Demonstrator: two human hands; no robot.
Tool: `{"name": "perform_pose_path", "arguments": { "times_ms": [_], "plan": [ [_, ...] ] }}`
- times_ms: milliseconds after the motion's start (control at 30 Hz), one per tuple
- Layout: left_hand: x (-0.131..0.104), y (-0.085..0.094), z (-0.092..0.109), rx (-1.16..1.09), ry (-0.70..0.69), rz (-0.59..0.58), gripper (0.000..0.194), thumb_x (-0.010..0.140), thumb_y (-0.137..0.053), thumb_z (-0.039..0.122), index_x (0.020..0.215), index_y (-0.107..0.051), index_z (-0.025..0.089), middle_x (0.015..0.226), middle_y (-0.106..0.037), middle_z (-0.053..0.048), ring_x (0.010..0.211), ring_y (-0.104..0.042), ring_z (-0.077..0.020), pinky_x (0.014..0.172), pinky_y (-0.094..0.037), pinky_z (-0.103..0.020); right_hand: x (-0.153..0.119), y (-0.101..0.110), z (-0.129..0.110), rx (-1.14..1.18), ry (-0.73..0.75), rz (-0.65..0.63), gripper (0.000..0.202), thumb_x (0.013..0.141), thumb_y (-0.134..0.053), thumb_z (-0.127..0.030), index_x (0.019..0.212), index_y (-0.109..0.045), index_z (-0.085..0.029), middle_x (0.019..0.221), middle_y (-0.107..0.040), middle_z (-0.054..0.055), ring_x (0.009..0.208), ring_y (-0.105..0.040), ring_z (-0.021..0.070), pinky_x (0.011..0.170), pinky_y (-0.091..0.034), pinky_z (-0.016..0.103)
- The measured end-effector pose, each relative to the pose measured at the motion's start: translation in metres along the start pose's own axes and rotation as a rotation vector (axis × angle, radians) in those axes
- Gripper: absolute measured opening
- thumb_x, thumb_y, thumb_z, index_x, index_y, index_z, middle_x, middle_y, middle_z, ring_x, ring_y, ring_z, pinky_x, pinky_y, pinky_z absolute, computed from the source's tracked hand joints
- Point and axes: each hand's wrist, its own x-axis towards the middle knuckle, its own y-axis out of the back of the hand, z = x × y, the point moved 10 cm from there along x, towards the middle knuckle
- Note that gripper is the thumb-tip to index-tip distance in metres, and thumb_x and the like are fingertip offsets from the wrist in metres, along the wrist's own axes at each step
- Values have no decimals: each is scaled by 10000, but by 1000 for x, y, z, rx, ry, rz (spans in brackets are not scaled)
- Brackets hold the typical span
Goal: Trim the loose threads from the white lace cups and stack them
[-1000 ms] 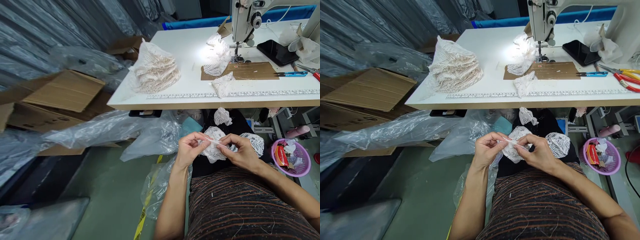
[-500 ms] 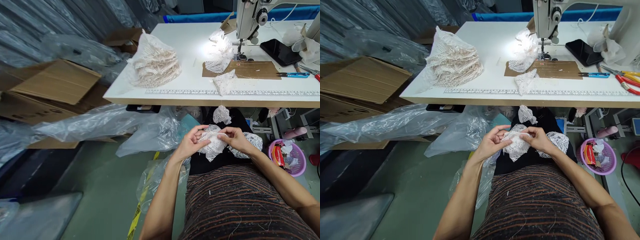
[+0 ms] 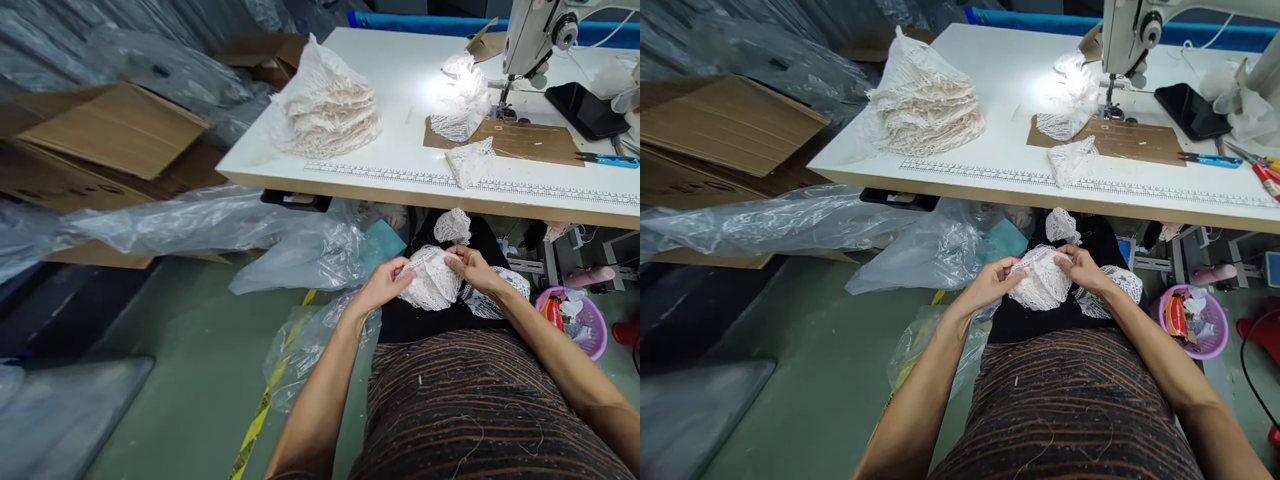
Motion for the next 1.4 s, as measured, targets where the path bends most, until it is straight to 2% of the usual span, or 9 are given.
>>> {"name": "perform_pose_path", "arguments": {
  "times_ms": [300,500,667,767,867,967,1100,1200,1400],
  "plan": [
    [-5,13,-8,-165,142,-32,445,670,-764,574,610,-641,151,593,-548,12,555,-440,-91,517,-341,-217,2,10,31,149,-199,-31,372,590,-862,-428,818,-692,-189,788,-721,23,708,-634,144,695,-511,267],
    [-12,31,39,297,-84,258,295,809,-689,402,615,-706,180,805,-677,-51,733,-601,-158,673,-446,-267,3,17,36,146,-230,30,375,566,-875,-400,824,-706,-188,782,-732,33,693,-654,160,639,-516,268],
    [-48,-22,68,446,-229,242,231,917,-586,312,791,-744,199,659,-692,-14,596,-609,-160,656,-459,-280,-1,23,38,130,-215,92,347,543,-855,-369,787,-689,-188,762,-722,30,666,-643,162,642,-517,290],
    [-67,-59,65,449,-302,195,230,936,-536,237,865,-751,198,788,-760,-55,695,-683,-190,674,-489,-282,-3,24,35,102,-197,103,312,550,-823,-351,778,-687,-187,751,-723,27,664,-641,163,633,-508,287],
    [-74,-70,56,463,-301,210,244,936,-526,236,873,-760,205,812,-775,-61,705,-702,-192,657,-501,-274,-4,21,33,98,-186,91,292,554,-807,-335,783,-697,-189,765,-730,23,682,-649,163,639,-507,280],
    [-70,-55,51,430,-264,239,218,915,-561,256,847,-763,209,747,-763,-37,626,-676,-167,613,-489,-254,-2,19,34,113,-194,88,313,535,-818,-316,797,-704,-189,779,-737,24,710,-662,169,667,-522,283],
    [-59,2,43,418,-164,401,196,896,-573,298,893,-745,205,756,-731,-22,565,-617,-149,620,-516,-269,-1,21,31,96,-188,109,301,609,-796,-356,844,-720,-185,824,-748,45,788,-680,186,725,-545,301],
    [-55,34,49,552,-225,588,380,879,-603,370,1208,-656,187,1192,-662,-125,1008,-663,-266,927,-531,-404,-8,37,15,-28,-178,165,224,705,-762,-292,901,-737,-187,952,-758,58,878,-677,173,777,-550,297],
    [-23,-16,54,646,-464,378,605,929,-535,501,1457,-441,219,1484,-432,-177,1390,-427,-343,1137,-377,-526,-47,111,-34,-188,-45,280,210,818,-707,-264,1013,-748,-200,1056,-752,77,963,-674,162,879,-548,327]
  ]
}}
